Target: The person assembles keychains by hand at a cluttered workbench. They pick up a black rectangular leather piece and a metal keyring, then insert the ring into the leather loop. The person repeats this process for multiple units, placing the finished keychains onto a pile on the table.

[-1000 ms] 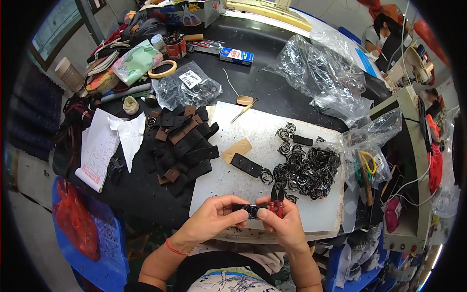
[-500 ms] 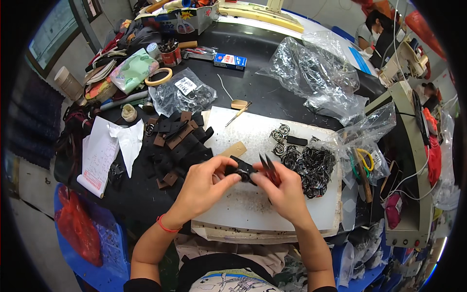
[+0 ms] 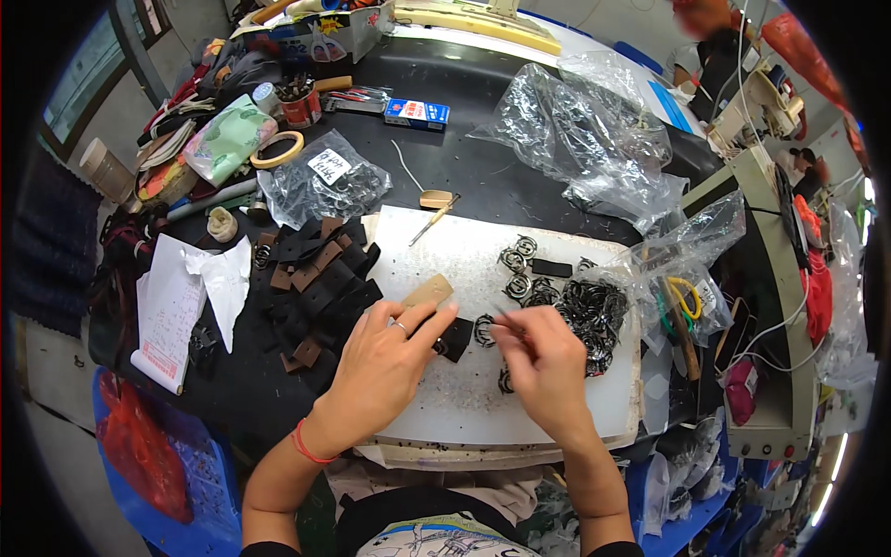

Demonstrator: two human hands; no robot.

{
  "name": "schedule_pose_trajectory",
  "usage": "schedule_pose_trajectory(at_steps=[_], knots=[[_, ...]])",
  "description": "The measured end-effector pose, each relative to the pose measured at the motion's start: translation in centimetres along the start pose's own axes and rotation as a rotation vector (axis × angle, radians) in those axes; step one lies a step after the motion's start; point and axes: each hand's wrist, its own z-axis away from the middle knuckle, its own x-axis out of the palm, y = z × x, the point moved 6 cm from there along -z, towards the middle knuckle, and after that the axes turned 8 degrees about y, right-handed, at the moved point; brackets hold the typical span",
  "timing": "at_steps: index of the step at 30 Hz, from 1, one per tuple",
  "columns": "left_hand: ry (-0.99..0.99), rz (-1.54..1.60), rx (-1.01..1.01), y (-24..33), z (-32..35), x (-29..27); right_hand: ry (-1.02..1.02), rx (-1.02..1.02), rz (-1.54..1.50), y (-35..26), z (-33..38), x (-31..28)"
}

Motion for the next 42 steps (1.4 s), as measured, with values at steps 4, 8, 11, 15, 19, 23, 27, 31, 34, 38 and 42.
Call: schedule_pose_trajectory(at_steps=[4,8,11,15,19,23,27,31,34,38,42], knots=[[0.050,0.088,-0.001,0.1,0.3,1.6,-0.072,0.148,0.123,1.6,3.6,-3.0],[0.062,0.107,-0.054,0.4,-1.0,2.3,-0.107,0.152,0.232,2.1,6.4,-3.1],[-0.018,0.186,-0.050,0.7,-2.2,1.7,-0.054,0.178,0.148,3.0,7.0,-3.6],[-0.094,0.208,-0.085,-0.6,-4.2,1.2,0.066,0.252,-0.030,4.7,7.7,-4.5],[0.041,0.035,-0.107,-3.9,-8.3,2.5,0.235,0.307,-0.138,5.5,7.7,-5.5],[0.362,-0.041,0.100,1.2,-6.8,0.6,0.382,0.511,-0.485,5.5,7.2,-5.5],[-0.037,0.516,-0.162,5.4,-0.6,3.0,0.262,0.719,-0.884,4.2,5.8,-2.0],[0.062,0.507,-0.335,4.3,1.9,3.5,-0.020,0.801,-0.986,2.7,6.5,0.3],[0.051,0.563,-0.422,3.5,2.7,2.6,-0.098,0.382,-0.442,2.5,6.2,-0.1],[-0.004,0.704,-0.548,2.7,3.2,2.9,-0.015,-0.148,-0.190,-0.7,5.7,-0.7],[-0.098,0.795,-0.655,2.2,3.7,3.1,-0.175,-0.142,-0.173,-1.4,5.0,-1.0]])
